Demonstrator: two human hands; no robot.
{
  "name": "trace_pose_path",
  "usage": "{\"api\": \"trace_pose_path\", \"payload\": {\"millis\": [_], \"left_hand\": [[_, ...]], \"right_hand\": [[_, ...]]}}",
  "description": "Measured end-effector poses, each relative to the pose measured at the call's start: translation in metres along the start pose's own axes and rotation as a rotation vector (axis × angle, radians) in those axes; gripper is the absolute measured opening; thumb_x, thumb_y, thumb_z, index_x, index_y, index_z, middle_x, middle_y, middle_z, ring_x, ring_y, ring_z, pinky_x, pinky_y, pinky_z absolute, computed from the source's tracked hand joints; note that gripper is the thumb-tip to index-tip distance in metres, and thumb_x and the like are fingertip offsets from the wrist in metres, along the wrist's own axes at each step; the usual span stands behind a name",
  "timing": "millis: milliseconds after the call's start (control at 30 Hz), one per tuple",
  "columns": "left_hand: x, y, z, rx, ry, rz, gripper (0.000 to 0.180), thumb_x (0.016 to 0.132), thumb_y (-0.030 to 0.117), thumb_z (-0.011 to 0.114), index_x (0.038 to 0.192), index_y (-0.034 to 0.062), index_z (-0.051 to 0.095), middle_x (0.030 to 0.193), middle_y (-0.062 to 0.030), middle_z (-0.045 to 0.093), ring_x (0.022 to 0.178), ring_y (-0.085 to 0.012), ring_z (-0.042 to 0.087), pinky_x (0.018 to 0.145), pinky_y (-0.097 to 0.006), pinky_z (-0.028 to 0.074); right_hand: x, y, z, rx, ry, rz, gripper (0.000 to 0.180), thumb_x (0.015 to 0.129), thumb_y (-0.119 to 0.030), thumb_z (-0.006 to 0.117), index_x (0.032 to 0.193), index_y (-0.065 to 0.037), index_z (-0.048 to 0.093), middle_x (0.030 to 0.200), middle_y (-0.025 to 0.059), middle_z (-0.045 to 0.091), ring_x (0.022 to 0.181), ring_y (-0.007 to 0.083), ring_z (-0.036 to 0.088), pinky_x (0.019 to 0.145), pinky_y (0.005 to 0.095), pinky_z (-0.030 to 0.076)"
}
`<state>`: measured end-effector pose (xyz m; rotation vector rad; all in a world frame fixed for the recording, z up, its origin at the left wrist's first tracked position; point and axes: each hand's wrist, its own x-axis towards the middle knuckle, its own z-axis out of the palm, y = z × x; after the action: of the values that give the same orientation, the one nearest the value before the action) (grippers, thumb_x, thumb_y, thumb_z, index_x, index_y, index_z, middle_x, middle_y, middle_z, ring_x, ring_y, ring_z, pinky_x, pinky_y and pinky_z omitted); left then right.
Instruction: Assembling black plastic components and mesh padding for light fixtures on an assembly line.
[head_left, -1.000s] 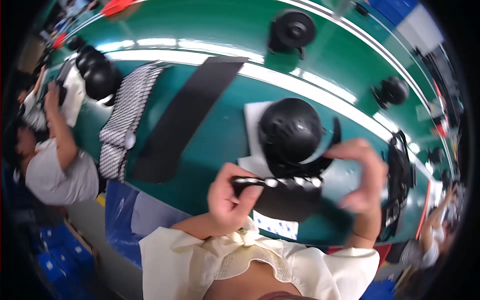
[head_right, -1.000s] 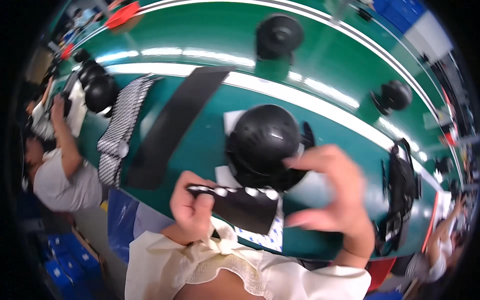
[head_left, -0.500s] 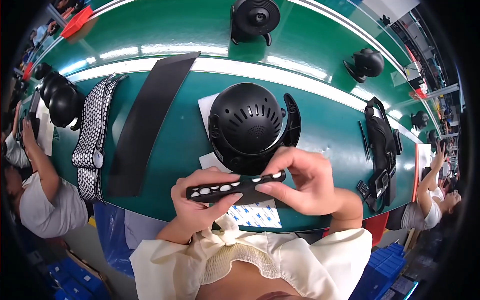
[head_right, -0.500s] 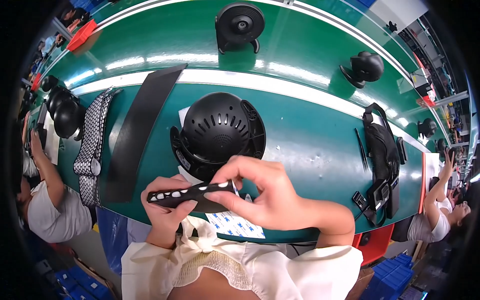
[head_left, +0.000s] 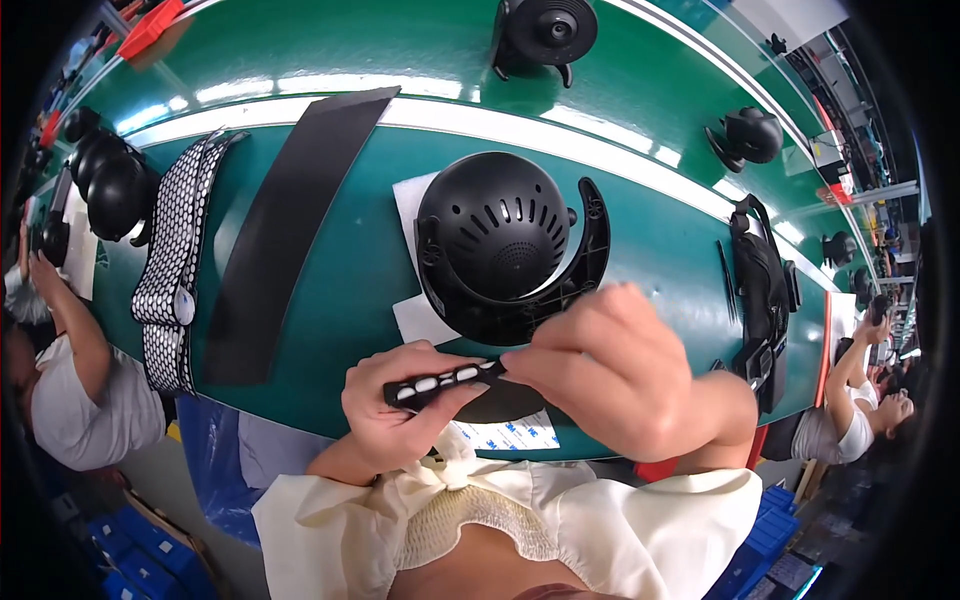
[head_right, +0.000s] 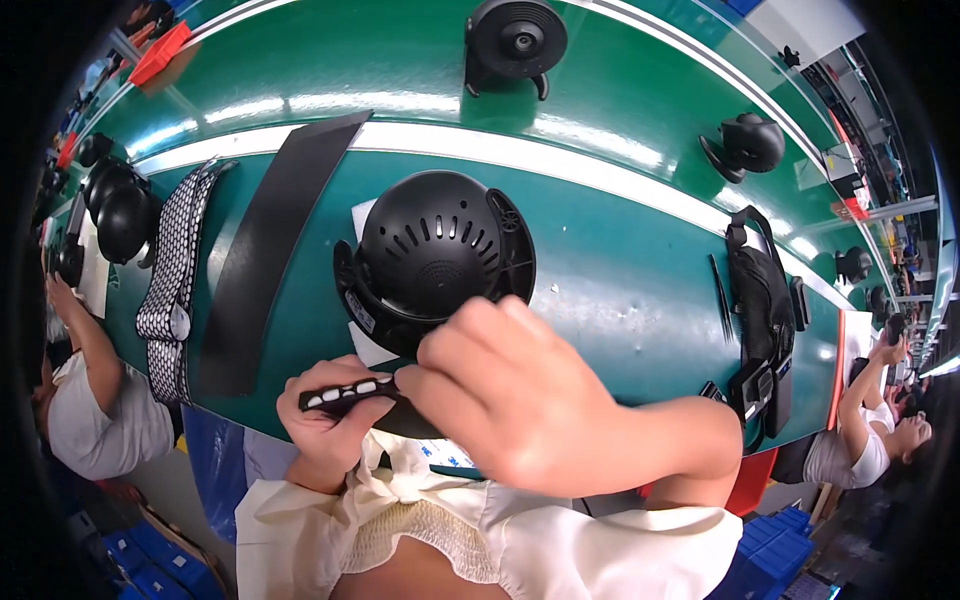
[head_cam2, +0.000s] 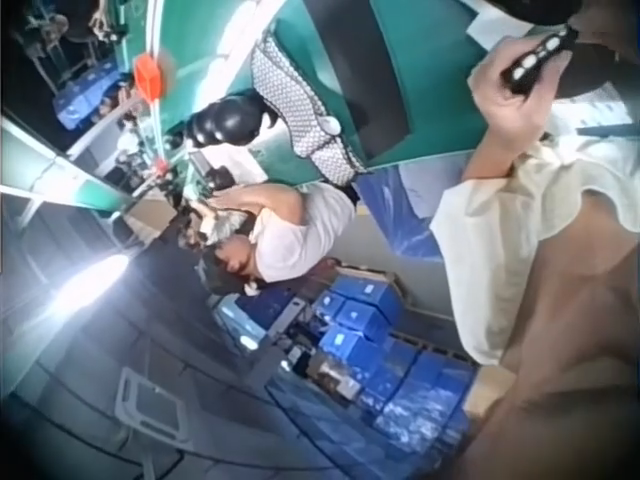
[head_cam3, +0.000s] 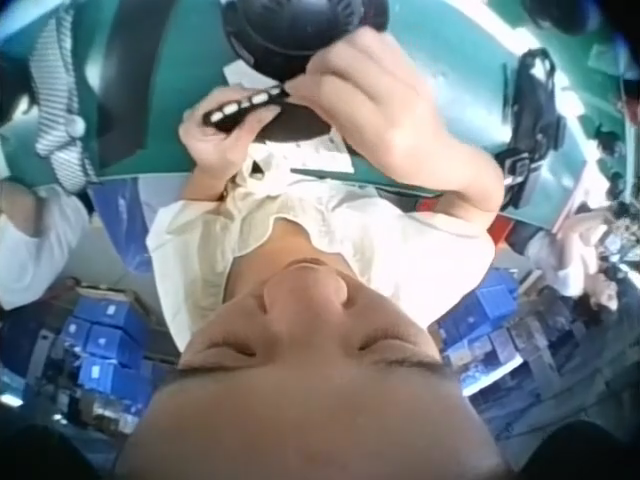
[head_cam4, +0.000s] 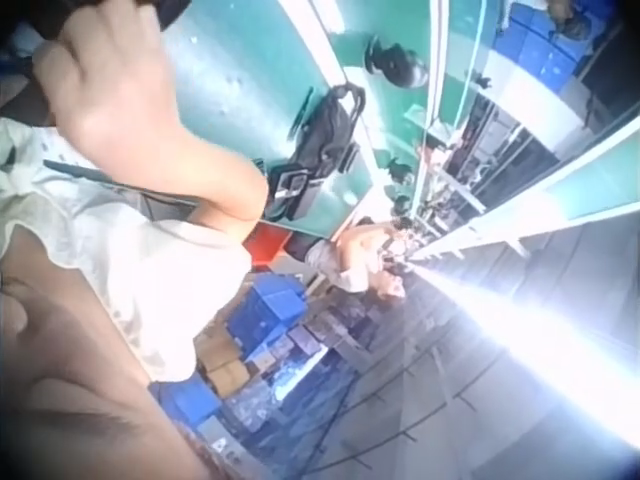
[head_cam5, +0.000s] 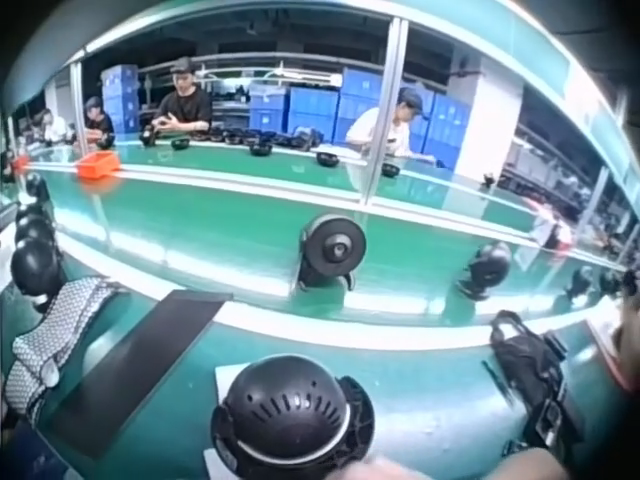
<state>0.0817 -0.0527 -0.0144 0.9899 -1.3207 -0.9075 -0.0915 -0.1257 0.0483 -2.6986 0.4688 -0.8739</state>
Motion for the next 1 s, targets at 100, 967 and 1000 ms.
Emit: {"api": "trace_pose_path", "payload": {"millis": [100, 967, 1000], "left_hand": [[-0.006, 0.001, -0.001, -0.034, 0.065, -0.129, 0.017, 0.065, -0.005, 0.066, 0.080, -0.0021, 0.057, 0.067, -0.0087, 0.062, 0.059, -0.0084, 0.058, 0.051, -0.019, 0.043], [-0.001, -0.028, -0.022, -0.096, -0.145, -0.013, 0.012, 0.068, 0.003, 0.064, 0.070, -0.0012, 0.053, 0.132, -0.0291, 0.019, 0.126, -0.0393, 0.016, 0.099, -0.037, 0.020], [-0.001, -0.029, -0.022, -0.103, -0.142, -0.010, 0.011, 0.068, 0.002, 0.063, 0.070, -0.0017, 0.053, 0.132, -0.0291, 0.020, 0.125, -0.0393, 0.017, 0.098, -0.037, 0.021]], "right_hand": [[-0.007, -0.005, 0.012, -0.141, 0.064, -0.090, 0.036, 0.046, -0.012, 0.054, 0.077, 0.006, 0.057, 0.072, 0.0109, 0.051, 0.060, 0.0177, 0.045, 0.047, 0.0263, 0.033], [0.041, 0.028, 0.044, 0.422, 0.037, 0.402, 0.030, 0.071, 0.009, 0.059, 0.096, 0.002, 0.044, 0.079, 0.0054, 0.057, 0.074, 0.0062, 0.054, 0.060, 0.0164, 0.039], [0.040, 0.029, 0.043, 0.496, 0.050, 0.432, 0.031, 0.071, 0.010, 0.058, 0.096, 0.001, 0.042, 0.080, 0.0065, 0.056, 0.073, 0.0065, 0.053, 0.060, 0.0166, 0.039]]}}
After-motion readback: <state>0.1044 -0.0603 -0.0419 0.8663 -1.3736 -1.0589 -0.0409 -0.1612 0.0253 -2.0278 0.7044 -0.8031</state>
